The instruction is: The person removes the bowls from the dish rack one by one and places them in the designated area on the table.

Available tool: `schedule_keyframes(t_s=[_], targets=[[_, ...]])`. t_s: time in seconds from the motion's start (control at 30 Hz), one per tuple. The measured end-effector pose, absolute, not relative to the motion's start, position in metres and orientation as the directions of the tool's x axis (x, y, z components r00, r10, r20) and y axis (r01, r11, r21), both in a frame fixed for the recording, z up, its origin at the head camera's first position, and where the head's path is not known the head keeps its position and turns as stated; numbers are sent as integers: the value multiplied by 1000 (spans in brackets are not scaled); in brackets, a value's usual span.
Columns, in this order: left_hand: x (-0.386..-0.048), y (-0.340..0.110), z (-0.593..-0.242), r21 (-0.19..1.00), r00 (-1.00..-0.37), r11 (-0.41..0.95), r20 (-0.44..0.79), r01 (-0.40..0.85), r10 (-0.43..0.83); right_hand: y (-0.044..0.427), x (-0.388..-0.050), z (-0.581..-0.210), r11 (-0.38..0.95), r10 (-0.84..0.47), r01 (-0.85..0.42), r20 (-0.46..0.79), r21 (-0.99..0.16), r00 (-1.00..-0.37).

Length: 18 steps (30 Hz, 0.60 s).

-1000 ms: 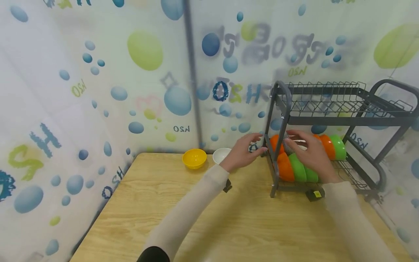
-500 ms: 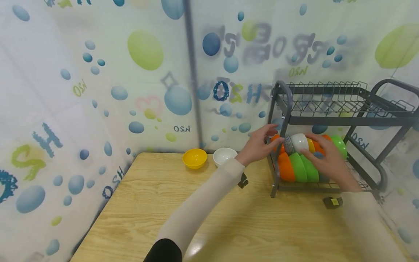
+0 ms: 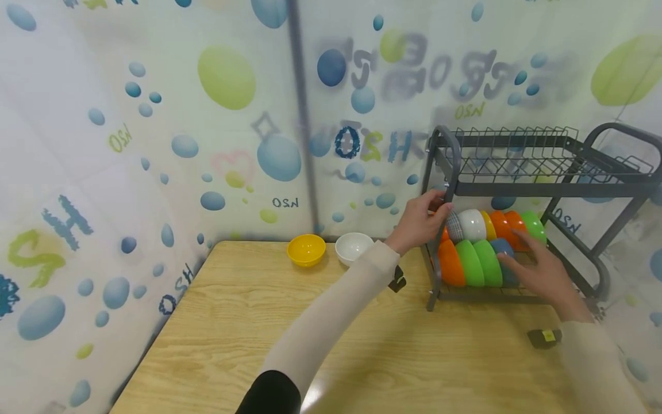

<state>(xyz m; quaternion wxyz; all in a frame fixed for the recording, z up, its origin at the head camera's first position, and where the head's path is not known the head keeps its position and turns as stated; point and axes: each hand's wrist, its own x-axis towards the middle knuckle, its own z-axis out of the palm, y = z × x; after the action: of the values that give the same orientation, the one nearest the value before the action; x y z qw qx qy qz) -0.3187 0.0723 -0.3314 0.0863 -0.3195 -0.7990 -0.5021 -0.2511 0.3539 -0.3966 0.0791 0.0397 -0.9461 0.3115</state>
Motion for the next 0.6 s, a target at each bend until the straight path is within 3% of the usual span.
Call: schedule_keyframes(t_s=[0.17,0.6], targets=[[-320,74,-331,725,-782,326,469,606,411,363,-249,-411,749,-26,-128,165,-650,-986],[-322,76,-336,664,-759,375,515,647,398,369,-242,-426,765,62,16,49,-644,-997]])
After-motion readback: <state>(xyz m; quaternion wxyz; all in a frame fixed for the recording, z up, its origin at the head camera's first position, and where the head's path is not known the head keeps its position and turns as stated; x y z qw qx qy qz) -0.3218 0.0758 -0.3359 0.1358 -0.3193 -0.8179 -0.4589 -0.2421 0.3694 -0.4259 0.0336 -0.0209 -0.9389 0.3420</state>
